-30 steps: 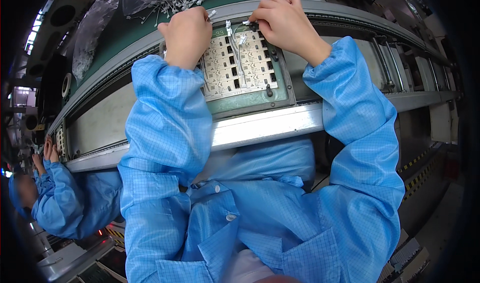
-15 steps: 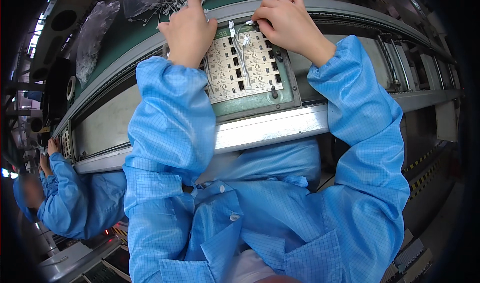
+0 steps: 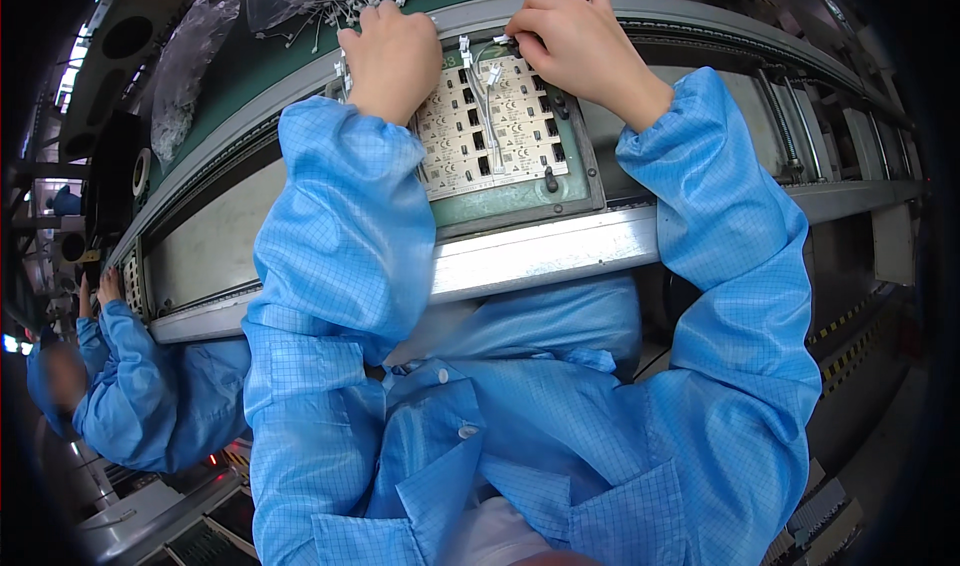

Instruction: Assembling components onto LED circuit board panels on a production conveyor.

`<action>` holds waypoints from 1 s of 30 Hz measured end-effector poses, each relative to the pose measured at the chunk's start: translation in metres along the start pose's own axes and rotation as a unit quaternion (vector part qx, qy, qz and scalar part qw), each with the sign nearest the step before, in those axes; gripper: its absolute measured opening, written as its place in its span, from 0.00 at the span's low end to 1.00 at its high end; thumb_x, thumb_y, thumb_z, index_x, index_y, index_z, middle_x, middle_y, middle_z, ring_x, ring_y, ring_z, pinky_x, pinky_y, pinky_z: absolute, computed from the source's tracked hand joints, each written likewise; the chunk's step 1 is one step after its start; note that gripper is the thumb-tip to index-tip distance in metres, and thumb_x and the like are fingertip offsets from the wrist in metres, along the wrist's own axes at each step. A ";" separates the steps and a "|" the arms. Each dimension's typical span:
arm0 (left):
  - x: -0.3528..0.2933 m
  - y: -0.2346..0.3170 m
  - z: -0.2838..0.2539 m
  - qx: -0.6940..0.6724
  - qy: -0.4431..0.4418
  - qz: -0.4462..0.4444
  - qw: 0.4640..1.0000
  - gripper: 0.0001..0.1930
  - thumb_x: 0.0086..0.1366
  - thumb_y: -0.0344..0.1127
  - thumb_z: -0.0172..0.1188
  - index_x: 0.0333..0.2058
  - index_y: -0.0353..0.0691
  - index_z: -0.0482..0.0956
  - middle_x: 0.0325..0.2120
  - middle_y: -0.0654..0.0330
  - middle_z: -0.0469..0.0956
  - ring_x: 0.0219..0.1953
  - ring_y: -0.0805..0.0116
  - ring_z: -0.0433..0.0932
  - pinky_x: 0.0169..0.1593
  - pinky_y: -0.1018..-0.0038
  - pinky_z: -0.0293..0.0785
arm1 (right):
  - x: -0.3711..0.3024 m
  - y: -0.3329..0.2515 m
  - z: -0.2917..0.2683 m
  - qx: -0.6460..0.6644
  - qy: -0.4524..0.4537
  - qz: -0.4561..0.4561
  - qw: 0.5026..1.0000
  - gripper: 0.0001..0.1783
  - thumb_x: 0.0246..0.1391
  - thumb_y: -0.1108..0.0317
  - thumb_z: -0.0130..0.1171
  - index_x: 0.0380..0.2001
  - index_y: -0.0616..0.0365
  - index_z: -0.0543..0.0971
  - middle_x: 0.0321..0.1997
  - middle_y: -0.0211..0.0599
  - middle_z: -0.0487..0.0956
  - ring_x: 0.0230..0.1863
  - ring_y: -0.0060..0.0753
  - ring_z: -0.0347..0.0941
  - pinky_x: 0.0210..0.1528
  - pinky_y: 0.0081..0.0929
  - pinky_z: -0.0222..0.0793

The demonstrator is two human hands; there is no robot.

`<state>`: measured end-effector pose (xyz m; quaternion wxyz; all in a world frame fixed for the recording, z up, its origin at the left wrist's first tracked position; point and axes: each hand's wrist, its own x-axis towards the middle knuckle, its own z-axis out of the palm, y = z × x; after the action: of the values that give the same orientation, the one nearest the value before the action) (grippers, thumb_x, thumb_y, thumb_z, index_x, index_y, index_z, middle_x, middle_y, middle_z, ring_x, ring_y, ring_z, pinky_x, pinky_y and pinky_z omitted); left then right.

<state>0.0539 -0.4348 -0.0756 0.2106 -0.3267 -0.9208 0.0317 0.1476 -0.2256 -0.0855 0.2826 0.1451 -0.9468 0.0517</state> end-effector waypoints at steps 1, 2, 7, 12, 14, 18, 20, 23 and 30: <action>0.001 -0.004 0.000 0.000 -0.002 0.000 1.000 0.12 0.65 0.38 0.60 0.38 0.39 0.88 0.44 0.51 0.79 0.50 0.47 0.76 0.51 0.46 0.69 | 0.001 0.000 0.000 -0.001 -0.003 0.001 1.000 0.09 0.59 0.66 0.59 0.37 0.51 0.87 0.39 0.26 0.83 0.48 0.30 0.75 0.57 0.37 0.56; 0.001 -0.008 0.000 -0.030 0.000 -0.003 1.000 0.11 0.63 0.37 0.61 0.38 0.39 0.88 0.42 0.51 0.81 0.49 0.47 0.78 0.51 0.47 0.69 | 0.003 -0.005 -0.006 0.001 -0.006 0.003 1.000 0.09 0.59 0.66 0.59 0.37 0.51 0.87 0.39 0.26 0.83 0.48 0.30 0.75 0.57 0.37 0.56; -0.004 -0.024 -0.013 -0.247 0.086 0.097 0.960 0.09 0.65 0.31 0.59 0.42 0.39 0.83 0.35 0.54 0.84 0.44 0.50 0.81 0.51 0.54 0.70 | 0.004 -0.009 -0.015 0.028 -0.012 0.030 0.999 0.09 0.54 0.65 0.58 0.25 0.53 0.84 0.31 0.35 0.77 0.44 0.42 0.72 0.47 0.46 0.57; -0.013 -0.032 -0.016 -0.165 0.071 0.279 0.943 0.15 0.59 0.25 0.62 0.45 0.42 0.82 0.35 0.57 0.82 0.45 0.54 0.79 0.51 0.61 0.71 | 0.005 -0.011 -0.015 0.027 -0.001 0.020 0.999 0.08 0.54 0.66 0.58 0.25 0.53 0.84 0.31 0.35 0.78 0.43 0.41 0.73 0.47 0.45 0.59; -0.016 -0.029 -0.010 -0.183 0.089 0.308 0.929 0.15 0.55 0.24 0.64 0.43 0.42 0.83 0.36 0.57 0.81 0.46 0.56 0.78 0.51 0.64 0.71 | 0.004 -0.011 -0.015 0.020 -0.010 0.025 0.999 0.08 0.54 0.66 0.58 0.25 0.53 0.84 0.32 0.34 0.78 0.43 0.41 0.73 0.47 0.45 0.59; -0.015 -0.022 -0.008 -0.219 0.094 0.289 0.927 0.12 0.57 0.25 0.64 0.41 0.41 0.84 0.37 0.57 0.81 0.45 0.55 0.78 0.51 0.63 0.73 | 0.005 -0.012 -0.017 0.030 -0.012 0.034 0.999 0.08 0.54 0.66 0.58 0.26 0.53 0.84 0.32 0.34 0.79 0.43 0.41 0.73 0.47 0.45 0.59; -0.013 -0.020 -0.002 -0.295 0.096 0.229 0.923 0.12 0.58 0.24 0.64 0.41 0.40 0.84 0.36 0.56 0.82 0.42 0.52 0.80 0.48 0.60 0.76 | 0.006 -0.013 -0.018 0.037 -0.023 0.040 0.998 0.09 0.55 0.66 0.58 0.26 0.53 0.85 0.32 0.34 0.79 0.44 0.41 0.73 0.47 0.45 0.59; -0.012 -0.019 -0.004 -0.316 0.092 0.228 0.916 0.11 0.60 0.24 0.63 0.42 0.39 0.84 0.34 0.53 0.83 0.38 0.49 0.83 0.43 0.59 0.80 | 0.005 -0.011 -0.020 0.038 -0.018 0.045 0.998 0.09 0.55 0.66 0.58 0.28 0.53 0.85 0.33 0.34 0.79 0.44 0.40 0.73 0.48 0.44 0.58; -0.015 -0.024 -0.008 -0.372 0.060 0.174 0.910 0.07 0.62 0.26 0.63 0.40 0.37 0.82 0.32 0.51 0.85 0.34 0.49 0.85 0.40 0.63 0.82 | 0.010 -0.011 -0.024 0.046 -0.005 0.051 0.998 0.09 0.56 0.66 0.58 0.31 0.53 0.86 0.33 0.32 0.78 0.43 0.39 0.73 0.49 0.41 0.57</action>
<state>0.0540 -0.4635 -0.0693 0.1194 -0.5376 -0.7802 -0.2967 0.1548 -0.2342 -0.0599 0.2682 0.1097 -0.9509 0.1087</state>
